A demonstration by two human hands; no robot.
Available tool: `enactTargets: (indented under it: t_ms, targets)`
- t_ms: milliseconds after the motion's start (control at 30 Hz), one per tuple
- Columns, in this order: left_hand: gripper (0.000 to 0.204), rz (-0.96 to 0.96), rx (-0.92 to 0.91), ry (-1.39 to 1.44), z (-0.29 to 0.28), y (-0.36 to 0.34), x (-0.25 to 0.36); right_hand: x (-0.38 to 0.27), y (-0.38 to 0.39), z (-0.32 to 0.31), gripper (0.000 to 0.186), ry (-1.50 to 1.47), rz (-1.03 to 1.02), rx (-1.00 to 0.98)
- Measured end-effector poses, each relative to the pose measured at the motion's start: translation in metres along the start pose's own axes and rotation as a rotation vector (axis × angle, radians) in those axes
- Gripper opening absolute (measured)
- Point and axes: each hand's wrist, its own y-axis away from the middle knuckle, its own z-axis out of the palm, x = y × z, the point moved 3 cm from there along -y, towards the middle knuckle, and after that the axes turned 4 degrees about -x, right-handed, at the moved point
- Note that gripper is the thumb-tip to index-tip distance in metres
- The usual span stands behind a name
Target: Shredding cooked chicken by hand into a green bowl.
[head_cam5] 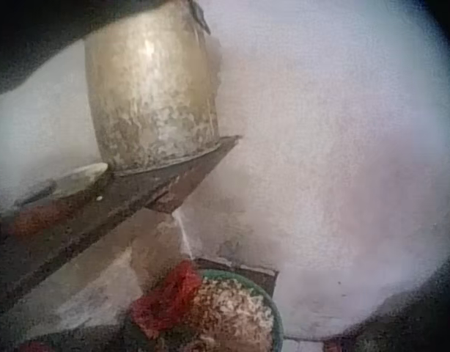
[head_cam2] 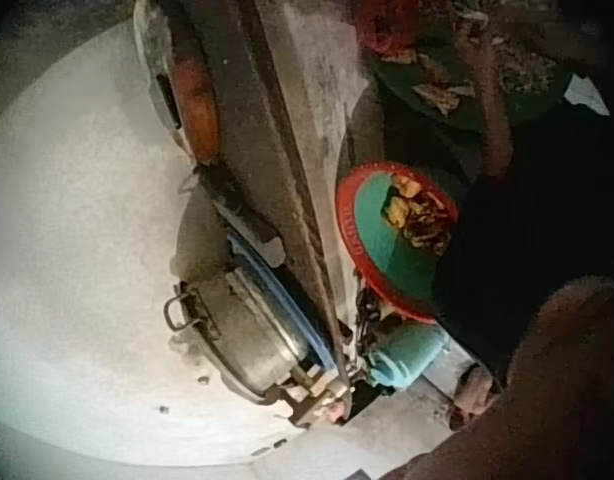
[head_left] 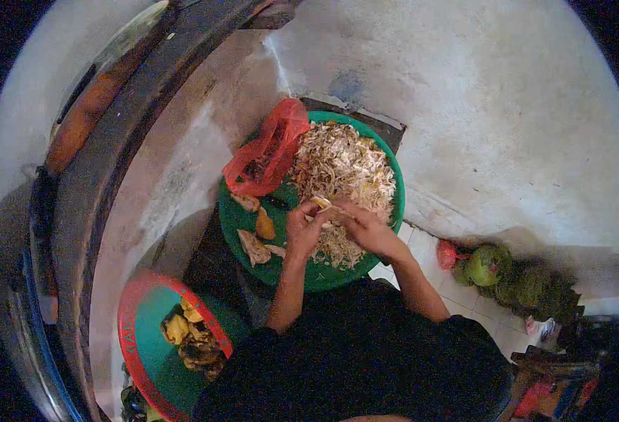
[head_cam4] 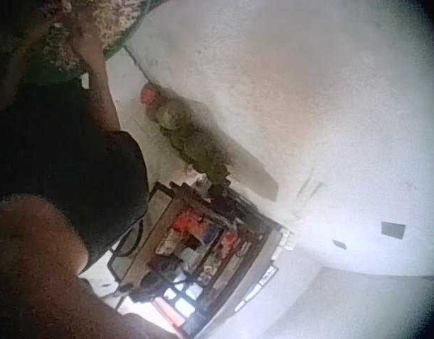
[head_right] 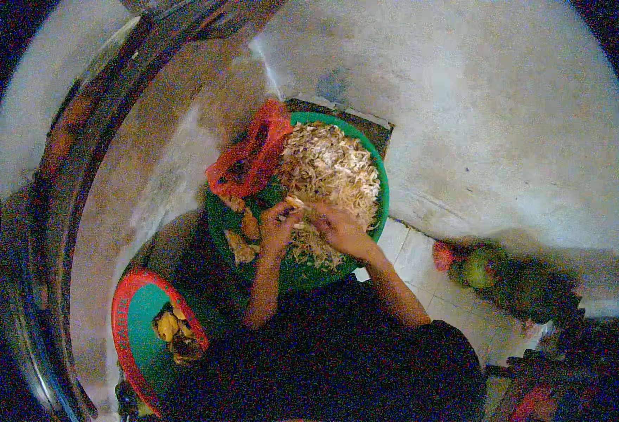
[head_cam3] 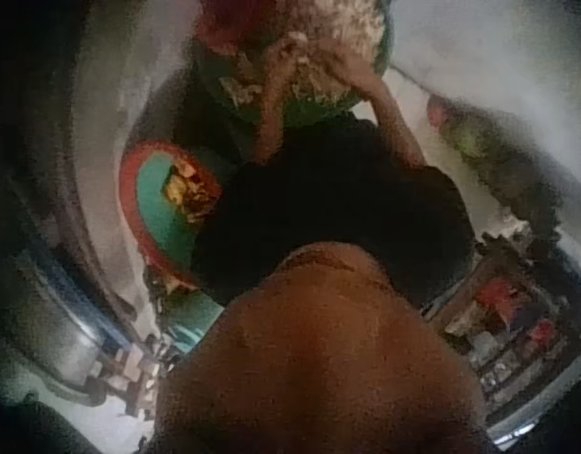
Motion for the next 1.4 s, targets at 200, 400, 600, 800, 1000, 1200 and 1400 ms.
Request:
enactTargets:
  t_ms: [200,400,600,800,1000,1200,1400]
  targets:
    - [0.012,0.056,-0.039,-0.037,0.002,-0.002,0.002,0.017,-0.004,-0.004,0.032,-0.151,0.347,0.035]
    - [0.015,-0.039,-0.088,-0.052,0.003,-0.002,-0.008,0.009,-0.002,0.006,0.031,0.028,0.085,-0.041]
    - [0.015,-0.093,-0.03,-0.024,0.008,-0.005,-0.001,0.015,-0.005,-0.007,0.034,-0.107,0.449,-0.115]
    - [0.013,0.016,0.027,-0.164,0.0,-0.009,-0.007,0.007,-0.004,0.017,0.033,-0.087,0.229,-0.063]
    - [0.013,-0.11,-0.002,0.082,-0.006,-0.01,-0.015,0.014,-0.024,0.007,0.033,0.004,0.496,-0.103]
    - [0.015,-0.076,-0.004,-0.04,-0.008,-0.012,-0.001,0.01,-0.012,0.021,0.035,-0.092,0.172,-0.118]
    - [0.013,-0.152,-0.033,0.138,-0.005,-0.014,-0.03,0.019,-0.022,0.012,0.033,-0.093,0.5,-0.146]
